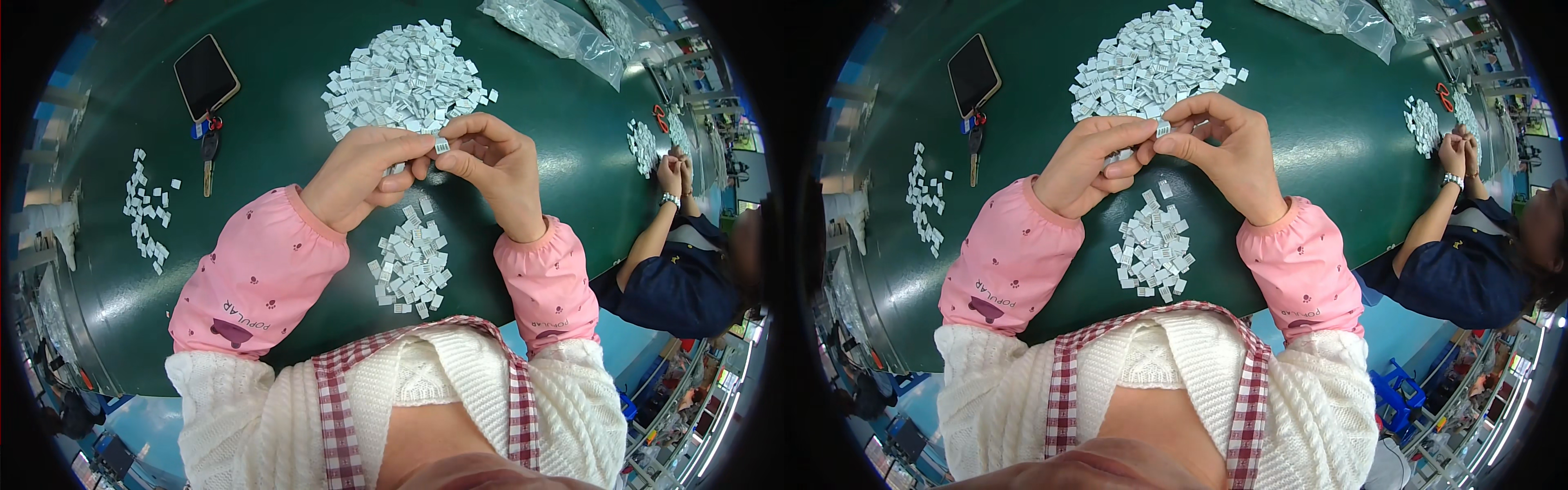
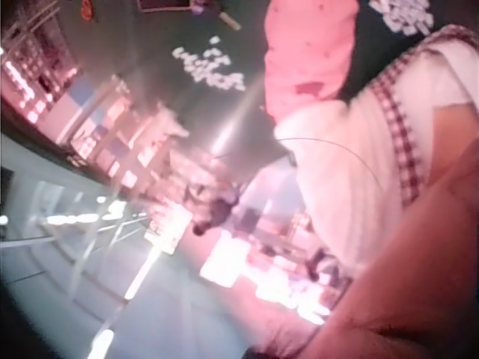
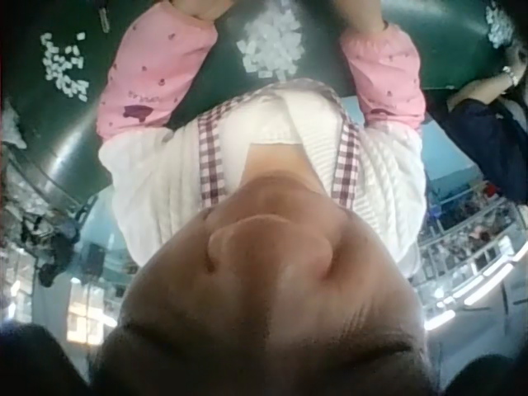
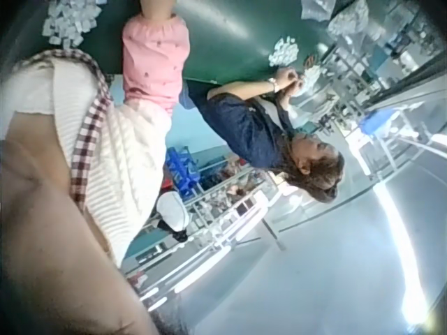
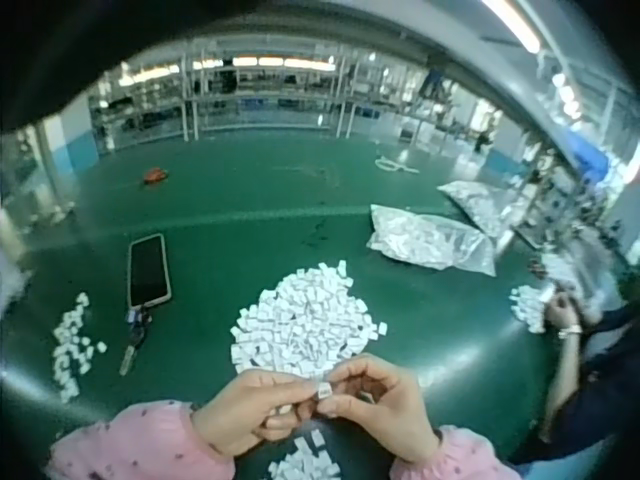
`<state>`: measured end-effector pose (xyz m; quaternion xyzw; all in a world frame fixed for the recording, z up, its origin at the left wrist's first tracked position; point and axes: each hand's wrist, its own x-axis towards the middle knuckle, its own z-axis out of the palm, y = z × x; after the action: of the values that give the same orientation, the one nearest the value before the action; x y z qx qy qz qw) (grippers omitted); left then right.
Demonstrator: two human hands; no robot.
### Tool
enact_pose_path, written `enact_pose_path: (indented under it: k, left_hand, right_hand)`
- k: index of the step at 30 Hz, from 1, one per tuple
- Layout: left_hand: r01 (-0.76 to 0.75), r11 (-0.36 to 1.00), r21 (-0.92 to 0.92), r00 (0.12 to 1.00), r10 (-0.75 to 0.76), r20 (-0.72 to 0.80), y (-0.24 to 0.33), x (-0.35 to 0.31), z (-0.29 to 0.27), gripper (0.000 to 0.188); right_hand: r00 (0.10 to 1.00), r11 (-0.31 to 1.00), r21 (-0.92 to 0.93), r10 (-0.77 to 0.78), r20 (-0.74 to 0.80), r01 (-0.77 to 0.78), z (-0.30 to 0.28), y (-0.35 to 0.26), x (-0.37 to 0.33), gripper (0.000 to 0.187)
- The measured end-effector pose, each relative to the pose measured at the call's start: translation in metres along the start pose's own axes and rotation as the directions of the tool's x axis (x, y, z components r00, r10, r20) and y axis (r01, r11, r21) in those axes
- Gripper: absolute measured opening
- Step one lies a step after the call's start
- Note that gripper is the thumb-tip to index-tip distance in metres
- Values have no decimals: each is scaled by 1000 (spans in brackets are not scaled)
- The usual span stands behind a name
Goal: The person assembles small connector components by hand, picking up plastic housings and insert pieces from piles on the table, fitting them together, and placing the assembled units onto the table.
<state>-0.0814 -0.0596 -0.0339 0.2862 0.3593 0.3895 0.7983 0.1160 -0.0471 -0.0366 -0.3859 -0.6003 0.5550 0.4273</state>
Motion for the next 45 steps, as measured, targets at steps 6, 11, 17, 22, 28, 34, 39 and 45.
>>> enact_pose_path:
  k: [6,11,17,22,28,34,39,45]
  left_hand:
    - [6,1000,-13,1000,-6,4,0,0,-1,17]
    - [0,1000,-13,1000,-1,-9,0,1,-1,18]
    - [-32,956,-290,994,61,89,2,5,-8,20]
    - [-83,935,-345,981,138,139,3,6,-10,21]
    - [-85,962,-259,993,103,55,3,6,-10,21]
    - [-79,997,13,992,79,-98,0,5,-6,21]
    - [-72,974,217,993,91,-75,-4,5,-5,25]
    - [-73,978,194,992,92,-90,-9,5,-3,18]
  right_hand:
    - [1000,1000,-13,-10,8,10,0,1,0,29]
    - [998,998,-51,-31,59,34,-1,-1,1,30]
    - [997,992,-124,-35,-65,27,-26,-13,8,26]
    - [997,816,-573,41,-66,-71,-41,-12,8,21]
    - [995,607,-790,-13,98,85,-27,2,2,16]
    - [991,551,-824,-49,128,133,-22,2,2,15]
    - [995,601,-793,-79,63,98,-16,-3,2,15]
    - [896,510,-796,-436,86,325,1,-4,-4,19]
